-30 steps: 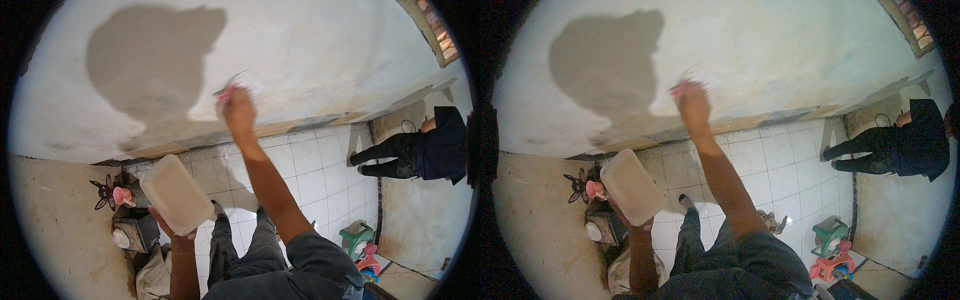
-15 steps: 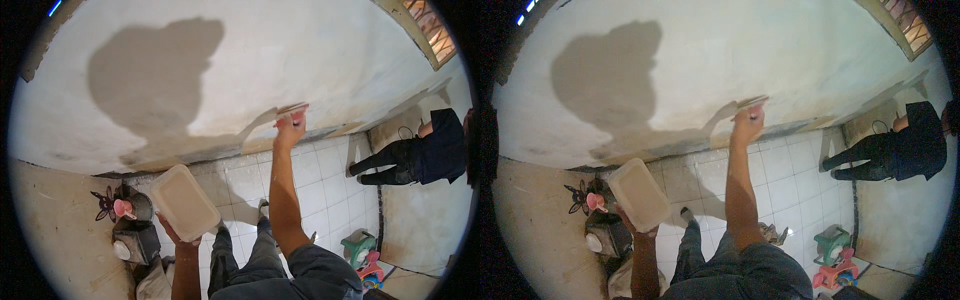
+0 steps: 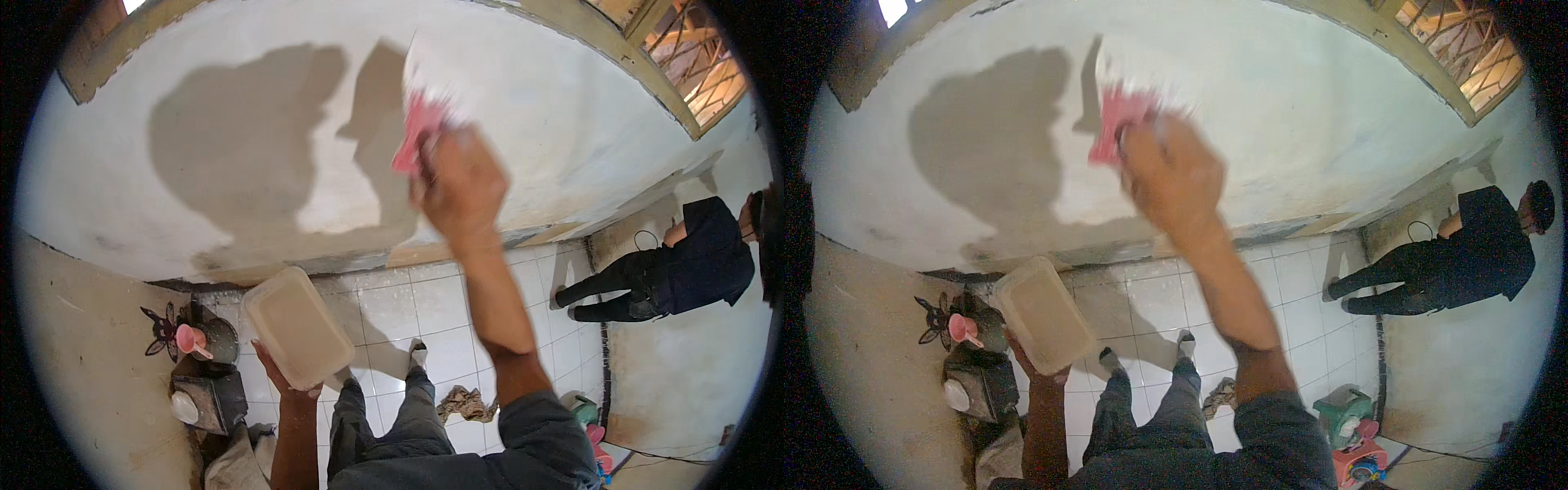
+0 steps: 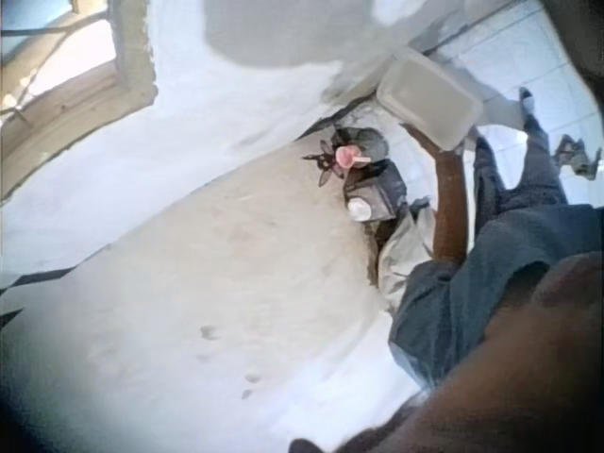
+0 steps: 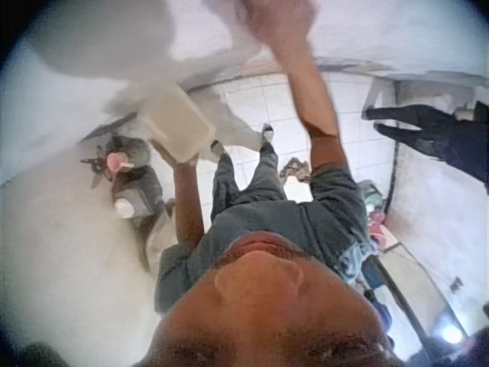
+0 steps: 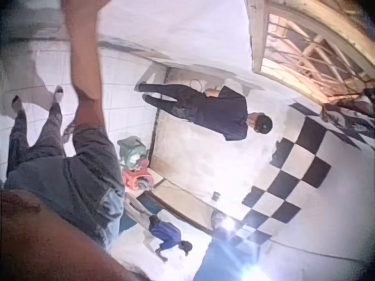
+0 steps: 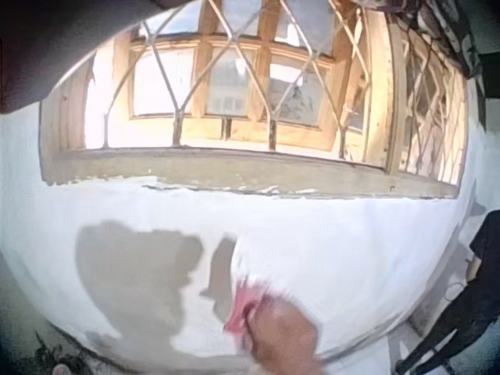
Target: The person applies a white substance from a plastic container to a wall using a red hand scraper. They scoop the substance onto the blade and spread it over several areas of the wall surface.
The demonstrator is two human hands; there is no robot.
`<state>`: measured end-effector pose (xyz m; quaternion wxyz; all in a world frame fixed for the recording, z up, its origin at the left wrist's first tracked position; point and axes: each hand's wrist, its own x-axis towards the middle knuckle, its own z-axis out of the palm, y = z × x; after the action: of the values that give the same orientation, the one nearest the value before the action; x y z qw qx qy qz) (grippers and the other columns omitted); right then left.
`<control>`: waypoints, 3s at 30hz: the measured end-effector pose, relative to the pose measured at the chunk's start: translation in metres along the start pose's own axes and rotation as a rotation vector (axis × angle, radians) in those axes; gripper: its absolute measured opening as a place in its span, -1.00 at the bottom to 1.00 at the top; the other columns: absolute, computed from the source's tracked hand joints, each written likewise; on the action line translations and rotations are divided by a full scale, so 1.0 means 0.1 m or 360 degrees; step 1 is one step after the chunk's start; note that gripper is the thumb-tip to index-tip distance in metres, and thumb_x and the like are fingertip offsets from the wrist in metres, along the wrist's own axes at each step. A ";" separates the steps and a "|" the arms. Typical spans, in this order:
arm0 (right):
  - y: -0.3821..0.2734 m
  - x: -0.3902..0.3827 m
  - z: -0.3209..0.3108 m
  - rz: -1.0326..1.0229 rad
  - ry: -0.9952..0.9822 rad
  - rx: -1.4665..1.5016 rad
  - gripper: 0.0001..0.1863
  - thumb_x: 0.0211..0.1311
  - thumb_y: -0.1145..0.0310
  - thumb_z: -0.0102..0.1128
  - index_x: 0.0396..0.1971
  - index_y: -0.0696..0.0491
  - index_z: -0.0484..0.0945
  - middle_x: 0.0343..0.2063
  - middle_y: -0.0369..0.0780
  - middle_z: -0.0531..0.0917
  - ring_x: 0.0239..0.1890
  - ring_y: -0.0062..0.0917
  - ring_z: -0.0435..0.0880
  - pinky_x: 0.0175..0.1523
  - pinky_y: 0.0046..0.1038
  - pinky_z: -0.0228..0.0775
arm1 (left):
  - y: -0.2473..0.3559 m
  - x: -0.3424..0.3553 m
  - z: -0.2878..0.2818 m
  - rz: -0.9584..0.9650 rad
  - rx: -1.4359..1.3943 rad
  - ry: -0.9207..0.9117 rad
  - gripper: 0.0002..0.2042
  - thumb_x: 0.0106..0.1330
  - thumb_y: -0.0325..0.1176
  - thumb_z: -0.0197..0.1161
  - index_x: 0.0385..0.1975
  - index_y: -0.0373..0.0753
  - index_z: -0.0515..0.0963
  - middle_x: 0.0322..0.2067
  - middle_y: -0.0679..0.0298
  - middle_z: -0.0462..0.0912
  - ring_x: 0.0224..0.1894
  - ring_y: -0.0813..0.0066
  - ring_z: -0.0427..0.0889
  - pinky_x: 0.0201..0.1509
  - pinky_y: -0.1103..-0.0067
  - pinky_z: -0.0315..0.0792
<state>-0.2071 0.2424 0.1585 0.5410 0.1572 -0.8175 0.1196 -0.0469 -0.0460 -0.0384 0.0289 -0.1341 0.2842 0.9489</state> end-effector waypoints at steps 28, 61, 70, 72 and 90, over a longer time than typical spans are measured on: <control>0.42 -1.23 0.86 0.0069 -0.0640 -0.0295 -0.82 0.01 0.50 0.14 -0.33 0.04 0.45 -0.46 -0.16 0.46 -0.42 -0.29 0.53 -0.41 -0.29 0.40 | -0.07 -0.13 0.35 -0.0035 -0.0003 0.0033 -0.32 0.39 0.29 -0.22 0.34 -0.08 0.18 0.16 0.28 0.44 0.12 0.31 0.51 0.09 0.34 0.53; -0.78 -1.08 -0.57 0.2184 -0.0458 0.1761 -0.84 0.34 0.37 0.14 -0.45 0.08 0.53 -0.68 -0.48 0.37 -0.67 -0.84 0.21 -0.62 -0.64 -0.05 | -0.57 0.09 0.87 -0.0228 -0.0150 -0.0740 -0.37 0.44 0.22 -0.26 0.31 -0.10 0.23 0.16 0.19 0.44 0.17 0.26 0.48 0.23 0.26 0.41; -0.65 -1.10 -0.58 0.1815 -0.1033 0.1231 -0.79 0.27 0.36 0.15 -0.30 0.22 0.61 -0.58 -0.27 0.63 -0.51 -0.64 0.53 -0.37 -0.50 0.38 | -0.62 0.11 1.06 -0.0370 -0.0390 -0.0532 -0.31 0.43 0.25 -0.32 0.33 -0.18 0.17 0.23 0.15 0.36 0.23 0.23 0.43 0.32 0.28 0.32; -0.62 -1.09 -0.57 0.1782 -0.1140 0.1174 -0.79 0.24 0.35 0.15 -0.31 0.20 0.62 -0.58 -0.22 0.64 -0.51 -0.59 0.56 -0.35 -0.48 0.39 | -0.64 0.11 1.08 -0.0389 -0.0354 -0.0545 -0.31 0.43 0.25 -0.32 0.33 -0.17 0.18 0.22 0.15 0.36 0.23 0.23 0.42 0.32 0.27 0.32; -0.59 -1.37 -0.34 0.1521 -0.1273 0.1588 -0.81 0.22 0.47 0.12 -0.23 0.21 0.62 -0.42 -0.21 0.70 -0.37 -0.58 0.60 -0.22 -0.47 0.44 | -0.82 0.10 1.03 -0.0539 -0.0080 -0.0394 -0.29 0.40 0.27 -0.22 0.34 -0.16 0.14 0.20 0.11 0.40 0.20 0.23 0.47 0.24 0.30 0.43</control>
<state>-0.1051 0.2181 0.0464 -0.0375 0.0443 -0.7786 0.6248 -0.0700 0.0786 -0.0018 0.2193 -0.0631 0.2283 0.9465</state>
